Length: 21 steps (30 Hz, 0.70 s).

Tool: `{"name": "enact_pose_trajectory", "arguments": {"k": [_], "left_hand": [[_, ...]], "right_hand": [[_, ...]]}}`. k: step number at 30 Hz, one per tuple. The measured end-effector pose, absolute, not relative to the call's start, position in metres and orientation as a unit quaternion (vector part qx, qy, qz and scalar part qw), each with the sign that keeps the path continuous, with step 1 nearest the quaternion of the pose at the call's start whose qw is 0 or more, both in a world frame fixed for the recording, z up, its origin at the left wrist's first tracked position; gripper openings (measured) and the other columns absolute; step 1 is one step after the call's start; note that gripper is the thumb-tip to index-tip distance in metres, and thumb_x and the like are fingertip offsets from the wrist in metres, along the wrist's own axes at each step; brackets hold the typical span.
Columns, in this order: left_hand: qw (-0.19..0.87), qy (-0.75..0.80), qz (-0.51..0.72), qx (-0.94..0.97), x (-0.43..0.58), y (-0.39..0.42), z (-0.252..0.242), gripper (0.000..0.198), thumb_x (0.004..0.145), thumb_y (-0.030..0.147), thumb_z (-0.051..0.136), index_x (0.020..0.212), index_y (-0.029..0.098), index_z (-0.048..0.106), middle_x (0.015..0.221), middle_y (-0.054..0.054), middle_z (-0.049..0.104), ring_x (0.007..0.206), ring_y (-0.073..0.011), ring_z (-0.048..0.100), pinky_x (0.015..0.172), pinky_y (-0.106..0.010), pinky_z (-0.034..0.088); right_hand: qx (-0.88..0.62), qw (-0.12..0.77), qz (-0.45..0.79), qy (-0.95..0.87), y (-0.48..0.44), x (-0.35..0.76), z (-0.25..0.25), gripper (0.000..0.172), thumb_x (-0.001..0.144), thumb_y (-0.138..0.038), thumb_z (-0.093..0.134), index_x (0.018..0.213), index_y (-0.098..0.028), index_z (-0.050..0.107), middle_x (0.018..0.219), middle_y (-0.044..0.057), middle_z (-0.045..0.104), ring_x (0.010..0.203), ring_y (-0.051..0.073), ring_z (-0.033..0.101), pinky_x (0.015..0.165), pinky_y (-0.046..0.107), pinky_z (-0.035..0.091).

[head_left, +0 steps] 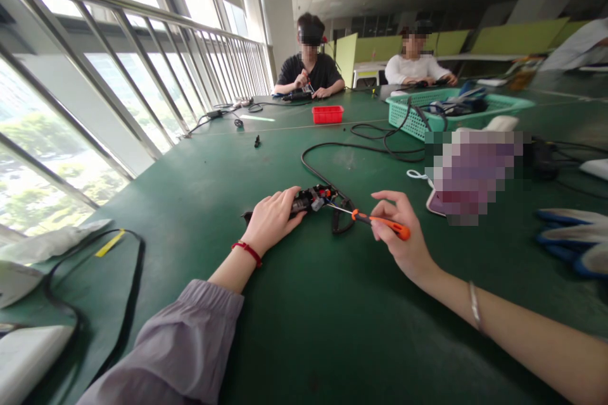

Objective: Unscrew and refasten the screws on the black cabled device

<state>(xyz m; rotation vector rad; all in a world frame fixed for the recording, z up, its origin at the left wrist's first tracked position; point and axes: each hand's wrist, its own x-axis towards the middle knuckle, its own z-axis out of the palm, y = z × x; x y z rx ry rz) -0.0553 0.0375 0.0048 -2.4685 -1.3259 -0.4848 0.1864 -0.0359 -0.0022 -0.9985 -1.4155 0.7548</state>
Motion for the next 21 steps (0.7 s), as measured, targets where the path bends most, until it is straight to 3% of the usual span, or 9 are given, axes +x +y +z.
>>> {"name": "enact_pose_trajectory", "arguments": {"k": [3, 7, 12, 16, 21], "left_hand": [[0.154, -0.464, -0.166, -0.857, -0.057, 0.040, 0.005, 0.045, 0.088, 0.037, 0.048, 0.127, 0.015, 0.043, 0.108, -0.012, 0.065, 0.094, -0.0237, 0.064, 0.078, -0.034, 0.048], [0.156, -0.459, -0.157, -0.861, -0.058, 0.044, 0.005, 0.046, 0.090, 0.040, 0.045, 0.128, 0.014, 0.043, 0.106, -0.012, 0.066, 0.094, -0.0236, 0.063, 0.078, -0.034, 0.048], [0.162, -0.460, -0.158, -0.859, -0.057, 0.044, 0.005, 0.047, 0.092, 0.042, 0.043, 0.130, 0.015, 0.042, 0.106, -0.010, 0.066, 0.092, -0.0231, 0.063, 0.077, -0.033, 0.046], [0.183, -0.496, -0.157, -0.834, -0.064, 0.035, 0.005, 0.047, 0.092, 0.041, 0.041, 0.132, 0.014, 0.041, 0.104, -0.010, 0.066, 0.089, -0.0235, 0.064, 0.074, -0.033, 0.046], [0.224, -0.574, -0.161, -0.771, -0.099, 0.014, 0.008, 0.047, 0.092, 0.038, 0.039, 0.132, 0.013, 0.040, 0.104, -0.012, 0.064, 0.091, -0.0249, 0.063, 0.071, -0.033, 0.046]], "right_hand": [[-0.468, 0.562, 0.327, -0.599, -0.036, 0.185, -0.002, 0.014, 0.084, -0.030, 0.053, 0.095, -0.021, 0.051, 0.055, -0.008, 0.041, 0.041, 0.007, 0.038, 0.042, 0.021, 0.032], [-0.450, 0.573, 0.279, -0.625, -0.035, 0.186, 0.000, 0.026, 0.077, -0.019, 0.059, 0.101, -0.023, 0.050, 0.080, -0.002, 0.053, 0.062, 0.010, 0.054, 0.057, 0.023, 0.045], [-0.429, 0.400, 0.302, -0.751, -0.034, 0.187, 0.000, 0.026, 0.082, -0.021, 0.052, 0.108, -0.023, 0.055, 0.076, -0.002, 0.060, 0.056, 0.009, 0.053, 0.057, 0.024, 0.045], [-0.389, 0.276, 0.230, -0.848, -0.033, 0.185, -0.004, 0.029, 0.077, -0.019, 0.056, 0.106, -0.023, 0.058, 0.096, 0.002, 0.067, 0.077, 0.015, 0.062, 0.074, 0.031, 0.048], [-0.345, 0.243, 0.213, -0.881, -0.036, 0.185, -0.005, 0.029, 0.079, -0.020, 0.056, 0.108, -0.024, 0.059, 0.098, 0.003, 0.069, 0.083, 0.017, 0.063, 0.079, 0.035, 0.048]]}}
